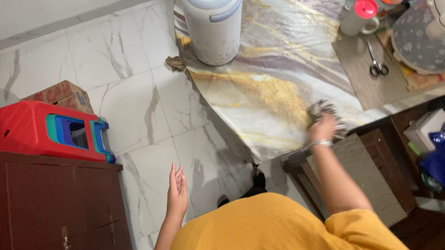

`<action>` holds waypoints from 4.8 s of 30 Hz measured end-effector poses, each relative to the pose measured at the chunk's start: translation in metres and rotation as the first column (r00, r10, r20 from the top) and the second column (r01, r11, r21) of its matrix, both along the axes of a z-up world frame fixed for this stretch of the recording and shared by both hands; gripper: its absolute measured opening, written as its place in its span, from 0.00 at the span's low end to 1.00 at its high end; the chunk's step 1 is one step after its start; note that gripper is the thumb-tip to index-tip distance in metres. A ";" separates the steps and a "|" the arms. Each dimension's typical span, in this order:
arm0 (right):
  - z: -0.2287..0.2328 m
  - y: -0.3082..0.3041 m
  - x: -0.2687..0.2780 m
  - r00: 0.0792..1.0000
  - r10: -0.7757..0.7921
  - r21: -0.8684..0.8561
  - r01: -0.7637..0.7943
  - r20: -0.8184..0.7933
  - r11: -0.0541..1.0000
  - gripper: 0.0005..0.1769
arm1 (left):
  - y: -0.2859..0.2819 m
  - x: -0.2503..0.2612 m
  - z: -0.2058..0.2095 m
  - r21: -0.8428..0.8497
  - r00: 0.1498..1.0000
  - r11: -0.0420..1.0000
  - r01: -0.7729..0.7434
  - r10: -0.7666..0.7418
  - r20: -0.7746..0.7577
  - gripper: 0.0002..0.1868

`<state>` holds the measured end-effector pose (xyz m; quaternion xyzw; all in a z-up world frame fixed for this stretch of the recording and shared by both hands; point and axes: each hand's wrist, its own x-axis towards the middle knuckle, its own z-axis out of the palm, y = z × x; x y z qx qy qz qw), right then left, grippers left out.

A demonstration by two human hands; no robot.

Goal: The person wipes a marble-patterned table with a cloth, moving a white container aside to clean underneath it. They then pick up a glass and a metal cup, walk to a cabinet, and place them inside before returning to the table to wipe it again.

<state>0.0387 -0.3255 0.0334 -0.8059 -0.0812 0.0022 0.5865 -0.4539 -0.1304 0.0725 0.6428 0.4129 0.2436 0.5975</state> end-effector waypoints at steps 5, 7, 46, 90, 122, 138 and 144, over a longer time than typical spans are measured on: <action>-0.057 0.116 -0.131 0.575 0.787 -0.557 -0.588 0.223 0.587 0.24 | -0.010 0.014 -0.009 0.025 0.998 0.999 -0.037 0.038 -0.043 0.32; -0.053 0.137 -0.181 0.340 0.878 -0.291 -0.849 0.337 0.441 0.22 | 0.004 0.022 -0.008 0.054 0.998 0.997 -0.046 0.049 -0.045 0.32; 0.030 0.054 0.115 0.895 0.436 -0.216 -0.408 0.098 0.887 0.20 | -0.018 0.104 -0.020 0.091 0.955 0.978 -0.185 0.201 -0.219 0.29; 0.001 0.064 -0.154 0.965 -0.123 -0.642 0.247 0.233 0.726 0.29 | 0.310 -0.012 -0.026 0.060 0.967 0.967 0.249 -0.244 -0.072 0.32; 0.151 0.150 -0.007 0.526 0.694 -0.687 -0.256 0.491 0.680 0.25 | 0.364 0.356 0.173 0.909 0.835 0.319 0.270 -0.548 -0.055 0.33; -0.024 0.319 -0.074 0.891 0.125 -0.543 0.150 0.437 0.826 0.13 | 0.416 0.418 0.213 0.940 0.570 0.093 0.329 -0.813 -0.120 0.12; -0.012 0.180 -0.143 0.574 -0.783 -0.528 0.754 0.240 0.391 0.13 | 0.421 0.418 0.216 0.949 0.536 0.110 0.294 -0.841 -0.068 0.09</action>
